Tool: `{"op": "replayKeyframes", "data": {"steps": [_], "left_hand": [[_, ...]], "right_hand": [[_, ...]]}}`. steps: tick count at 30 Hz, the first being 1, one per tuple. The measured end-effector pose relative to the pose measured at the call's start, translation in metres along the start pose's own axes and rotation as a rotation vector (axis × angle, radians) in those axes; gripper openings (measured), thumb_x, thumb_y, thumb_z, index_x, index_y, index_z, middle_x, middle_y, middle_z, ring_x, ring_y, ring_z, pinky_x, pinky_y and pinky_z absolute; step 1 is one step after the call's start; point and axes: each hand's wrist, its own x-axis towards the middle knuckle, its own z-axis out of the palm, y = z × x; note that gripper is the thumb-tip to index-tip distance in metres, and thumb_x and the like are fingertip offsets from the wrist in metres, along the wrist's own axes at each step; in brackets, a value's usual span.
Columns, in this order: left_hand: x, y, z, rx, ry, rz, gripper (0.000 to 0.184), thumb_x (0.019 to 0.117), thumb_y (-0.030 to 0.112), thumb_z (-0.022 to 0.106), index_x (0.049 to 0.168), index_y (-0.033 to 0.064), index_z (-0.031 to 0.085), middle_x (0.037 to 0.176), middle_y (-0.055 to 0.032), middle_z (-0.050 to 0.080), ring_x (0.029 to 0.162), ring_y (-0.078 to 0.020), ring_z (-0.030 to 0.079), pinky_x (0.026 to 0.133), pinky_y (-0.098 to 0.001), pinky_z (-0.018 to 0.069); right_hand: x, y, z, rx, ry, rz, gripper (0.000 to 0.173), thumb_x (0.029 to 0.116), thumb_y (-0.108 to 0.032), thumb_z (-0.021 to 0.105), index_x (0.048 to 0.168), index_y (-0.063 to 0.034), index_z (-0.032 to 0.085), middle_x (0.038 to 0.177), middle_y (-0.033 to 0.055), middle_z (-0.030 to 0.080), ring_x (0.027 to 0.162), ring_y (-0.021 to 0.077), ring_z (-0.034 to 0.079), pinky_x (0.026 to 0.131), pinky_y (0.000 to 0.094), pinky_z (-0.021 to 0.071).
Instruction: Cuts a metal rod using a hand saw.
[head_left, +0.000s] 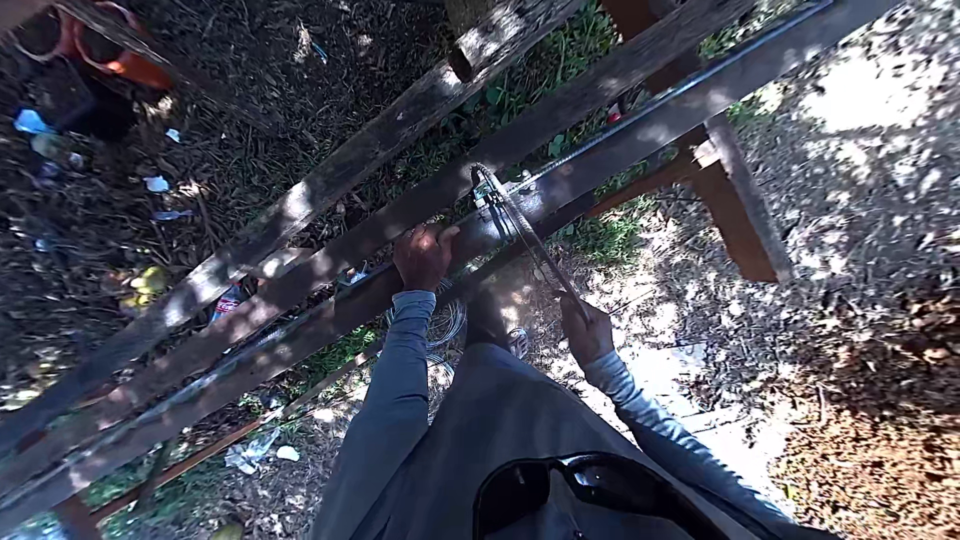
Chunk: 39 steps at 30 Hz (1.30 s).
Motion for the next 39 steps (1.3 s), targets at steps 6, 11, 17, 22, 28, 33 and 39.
{"op": "replayKeyframes", "data": {"steps": [6,11,17,22,28,33,39], "left_hand": [[0.0,0.0,0.0,-0.004,-0.076,-0.028,0.063,0.1011,0.069,0.038,0.102,0.0194,0.076,0.099,-0.0047,0.075,0.094,-0.0253,0.071,0.081,-0.0494,0.0561],[-0.002,0.003,-0.003,0.023,-0.056,-0.025,0.062,0.1011,0.07,0.036,0.1,0.022,0.075,0.094,-0.0033,0.074,0.092,-0.0234,0.071,0.081,-0.0481,0.0561],[-0.003,0.001,-0.001,0.006,-0.046,-0.012,0.063,0.1011,0.07,0.037,0.098,0.019,0.074,0.092,-0.0052,0.073,0.09,-0.0259,0.071,0.078,-0.0496,0.0555],[0.0,-0.001,0.0,-0.024,-0.05,-0.006,0.061,0.1012,0.069,0.038,0.098,0.0202,0.075,0.096,-0.0028,0.075,0.093,-0.0232,0.071,0.081,-0.0477,0.0556],[-0.001,0.001,-0.002,-0.002,-0.051,0.005,0.057,0.1021,0.067,0.039,0.099,0.0228,0.076,0.092,-0.0028,0.073,0.092,-0.0234,0.071,0.082,-0.0481,0.0561],[-0.005,-0.001,-0.002,-0.018,-0.073,0.009,0.057,0.1034,0.065,0.039,0.099,0.0195,0.073,0.092,-0.0063,0.072,0.089,-0.0272,0.069,0.078,-0.0512,0.055],[0.002,0.003,-0.003,-0.022,-0.066,-0.036,0.061,0.101,0.068,0.039,0.098,0.0196,0.076,0.094,-0.0046,0.075,0.092,-0.0261,0.071,0.078,-0.0502,0.0554]], "right_hand": [[0.106,-0.068,0.047,-0.071,-0.067,0.106,0.05,0.1069,-0.041,0.047,0.09,0.0018,0.068,0.07,0.0152,0.062,0.066,0.0289,0.063,0.066,0.0541,0.0523],[0.11,-0.063,0.055,-0.04,-0.059,0.023,0.049,0.107,-0.046,0.046,0.091,-0.0051,0.067,0.069,0.0111,0.061,0.064,0.0272,0.062,0.063,0.0532,0.0506],[-0.006,0.001,0.001,0.024,-0.013,0.024,0.049,0.1058,-0.041,0.043,0.096,-0.003,0.072,0.061,-0.0014,0.054,0.053,0.0087,0.052,0.053,0.0346,0.0484],[0.072,-0.065,0.03,-0.103,-0.061,0.126,0.048,0.107,-0.036,0.047,0.09,0.003,0.069,0.068,0.014,0.061,0.064,0.0268,0.062,0.065,0.051,0.0517],[0.115,-0.064,0.056,-0.057,-0.072,0.041,0.052,0.1076,-0.048,0.045,0.094,-0.0029,0.068,0.072,0.0151,0.063,0.067,0.0307,0.064,0.065,0.0559,0.0526],[0.009,0.0,0.011,0.006,0.014,-0.031,0.048,0.1059,-0.04,0.044,0.094,-0.0028,0.072,0.062,0.0008,0.056,0.054,0.0105,0.053,0.054,0.0359,0.0486],[0.066,-0.068,0.026,-0.117,-0.076,0.096,0.048,0.1073,-0.035,0.045,0.09,0.0031,0.069,0.068,0.0137,0.061,0.064,0.0264,0.062,0.065,0.0499,0.0523]]}}
